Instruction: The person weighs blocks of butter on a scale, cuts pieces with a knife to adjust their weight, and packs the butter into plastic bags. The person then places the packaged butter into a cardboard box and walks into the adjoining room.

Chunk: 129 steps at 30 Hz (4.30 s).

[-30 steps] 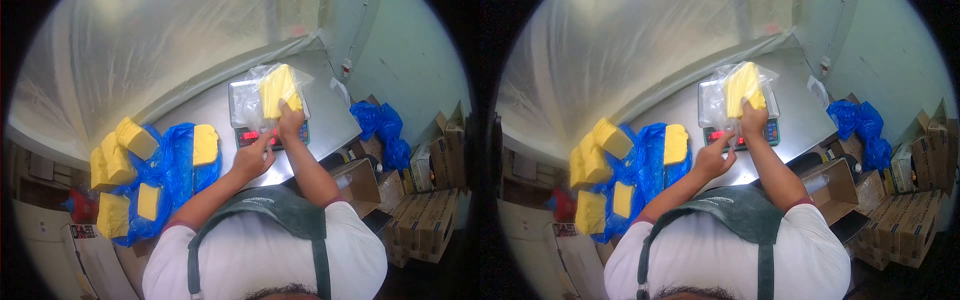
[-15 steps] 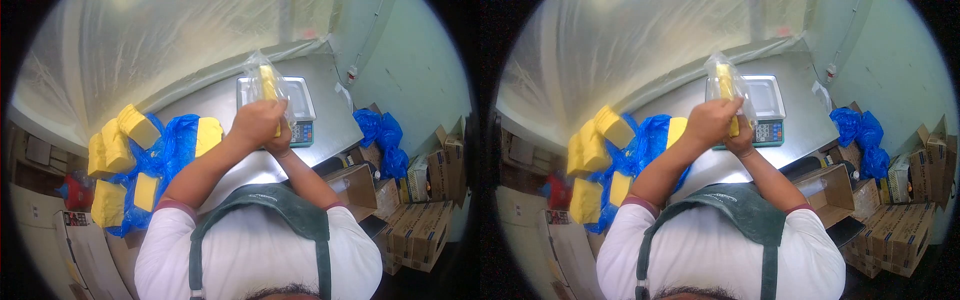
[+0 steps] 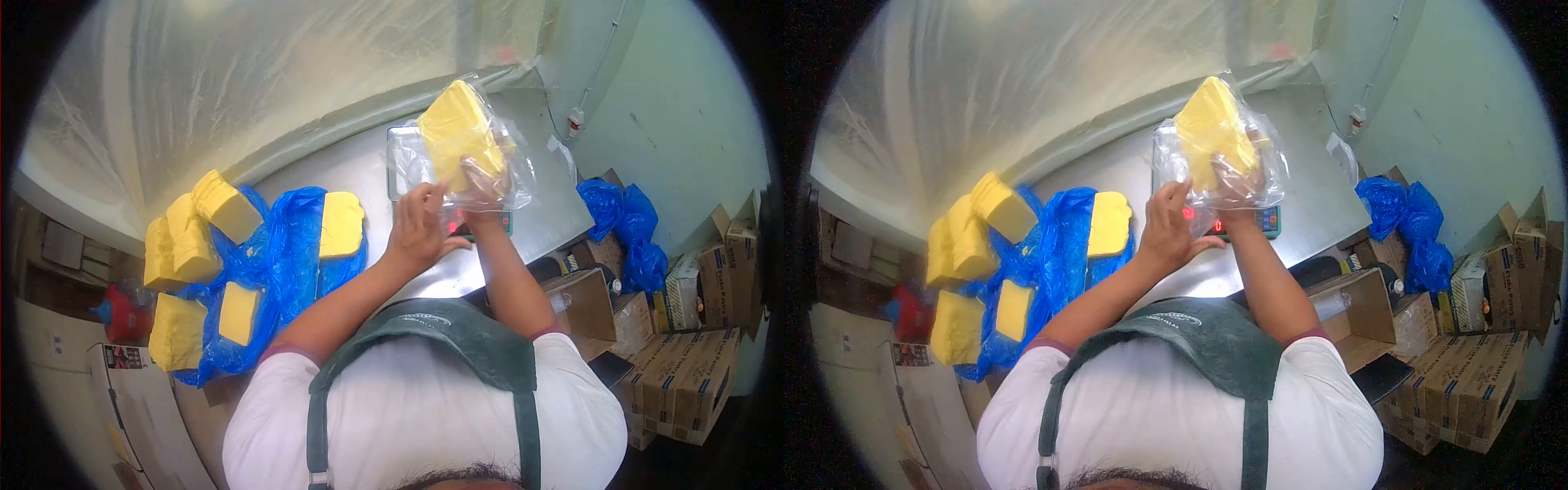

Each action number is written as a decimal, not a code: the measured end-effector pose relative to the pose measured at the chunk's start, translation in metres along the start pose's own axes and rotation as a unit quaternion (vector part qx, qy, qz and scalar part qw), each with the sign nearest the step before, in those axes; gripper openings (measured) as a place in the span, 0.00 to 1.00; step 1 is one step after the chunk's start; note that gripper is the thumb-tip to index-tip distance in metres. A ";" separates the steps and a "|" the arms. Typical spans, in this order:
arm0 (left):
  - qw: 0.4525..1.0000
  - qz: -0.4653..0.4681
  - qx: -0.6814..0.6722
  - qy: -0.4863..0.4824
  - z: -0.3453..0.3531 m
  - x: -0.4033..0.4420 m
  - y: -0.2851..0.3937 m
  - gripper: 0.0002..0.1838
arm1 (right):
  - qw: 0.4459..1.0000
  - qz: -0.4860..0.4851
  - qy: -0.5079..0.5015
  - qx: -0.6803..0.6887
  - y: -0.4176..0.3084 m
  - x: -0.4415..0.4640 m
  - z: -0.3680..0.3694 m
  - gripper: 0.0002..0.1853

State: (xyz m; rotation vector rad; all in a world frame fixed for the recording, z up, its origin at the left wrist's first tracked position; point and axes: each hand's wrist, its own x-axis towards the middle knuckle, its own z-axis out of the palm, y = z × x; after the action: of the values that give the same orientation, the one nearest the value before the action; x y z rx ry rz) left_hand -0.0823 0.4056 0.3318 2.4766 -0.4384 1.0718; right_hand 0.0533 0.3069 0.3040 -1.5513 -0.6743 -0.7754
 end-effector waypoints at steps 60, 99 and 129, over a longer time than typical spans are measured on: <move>0.763 -0.463 -0.439 -0.107 -0.056 -0.100 -0.126 0.16 | 0.438 0.513 -0.299 0.675 -0.054 -0.021 0.014 0.35; 0.660 -0.617 -0.348 0.252 0.061 -0.105 -0.111 0.26 | 0.276 0.520 -0.191 0.785 -0.005 -0.103 0.043 0.30; 0.979 0.021 0.164 -0.120 0.010 0.004 -0.028 0.34 | 0.482 0.561 -0.120 0.663 0.045 0.011 0.043 0.33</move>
State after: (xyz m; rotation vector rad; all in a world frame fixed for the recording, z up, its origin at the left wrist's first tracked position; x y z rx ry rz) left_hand -0.0612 0.4246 0.3218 2.9191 -0.4125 0.9248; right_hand 0.0996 0.3438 0.2834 -0.2687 -0.1219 0.9303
